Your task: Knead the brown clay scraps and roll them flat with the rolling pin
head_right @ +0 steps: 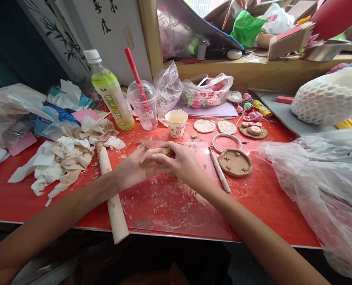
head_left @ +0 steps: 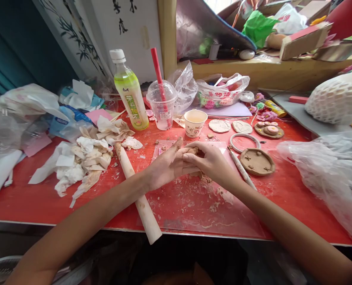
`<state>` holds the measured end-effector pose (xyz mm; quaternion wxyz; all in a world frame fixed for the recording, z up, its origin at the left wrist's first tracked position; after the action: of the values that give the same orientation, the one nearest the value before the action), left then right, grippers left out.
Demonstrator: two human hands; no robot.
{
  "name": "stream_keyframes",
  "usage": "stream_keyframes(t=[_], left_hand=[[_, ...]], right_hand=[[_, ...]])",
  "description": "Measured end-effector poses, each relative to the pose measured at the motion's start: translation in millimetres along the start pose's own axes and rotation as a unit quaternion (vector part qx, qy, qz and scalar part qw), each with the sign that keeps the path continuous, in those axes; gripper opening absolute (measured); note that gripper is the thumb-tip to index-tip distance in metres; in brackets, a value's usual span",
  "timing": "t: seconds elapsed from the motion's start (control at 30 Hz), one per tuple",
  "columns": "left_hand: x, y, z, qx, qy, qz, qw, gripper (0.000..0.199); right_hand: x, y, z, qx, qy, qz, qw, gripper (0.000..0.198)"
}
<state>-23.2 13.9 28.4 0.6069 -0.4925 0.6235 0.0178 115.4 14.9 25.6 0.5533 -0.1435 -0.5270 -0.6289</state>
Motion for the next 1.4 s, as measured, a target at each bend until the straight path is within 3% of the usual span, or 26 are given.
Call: stream_keyframes(t=[0.1, 0.33, 0.53, 0.73, 0.9, 1.0, 1.13, 1.23, 1.4], left_hand=[[1, 4, 0, 0.014, 0.014, 0.002, 1.0, 0.062], [3, 5, 3, 0.009, 0.056, -0.036, 0.998, 0.056], [3, 5, 3, -0.051, 0.009, -0.005, 0.999, 0.026], [2, 2, 0, -0.064, 0.001, 0.058, 0.996, 0.022], [0, 8, 2, -0.128, -0.04, 0.037, 0.99, 0.032], [-4, 9, 1, -0.127, -0.117, 0.015, 0.985, 0.02], [-12, 6, -4, -0.147, -0.196, 0.03, 0.969, 0.026], [-16, 6, -8, -0.153, -0.189, 0.06, 0.968, 0.015], [-18, 6, -11, -0.167, -0.176, 0.092, 0.966, 0.006]], right_hand=[[-1, 1, -1, -0.018, 0.021, -0.059, 0.998, 0.021], [-3, 1, -4, -0.053, 0.037, -0.133, 0.989, 0.041], [-9, 2, -1, -0.037, -0.043, 0.03, 0.998, 0.06], [-8, 3, -1, -0.004, -0.07, 0.141, 0.988, 0.068], [-12, 7, 3, 0.025, -0.149, 0.32, 0.935, 0.088], [-13, 11, 7, 0.058, -0.138, 0.391, 0.908, 0.092], [-9, 16, 7, 0.058, -0.119, 0.376, 0.917, 0.081], [-7, 18, 5, 0.071, -0.112, 0.334, 0.933, 0.077], [-5, 20, 2, 0.116, -0.101, 0.32, 0.935, 0.088]])
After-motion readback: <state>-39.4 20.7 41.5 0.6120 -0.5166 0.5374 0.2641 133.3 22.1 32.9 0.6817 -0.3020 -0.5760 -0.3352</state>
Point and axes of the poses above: each hand's wrist, its own z-axis towards the middle knuckle, its own y-axis out of the back of the hand, x = y × z, the point moved 1 cm from there along z, towards the middle knuckle, and after that the axes turned 10 degrees about y, right-handed, at the moved point
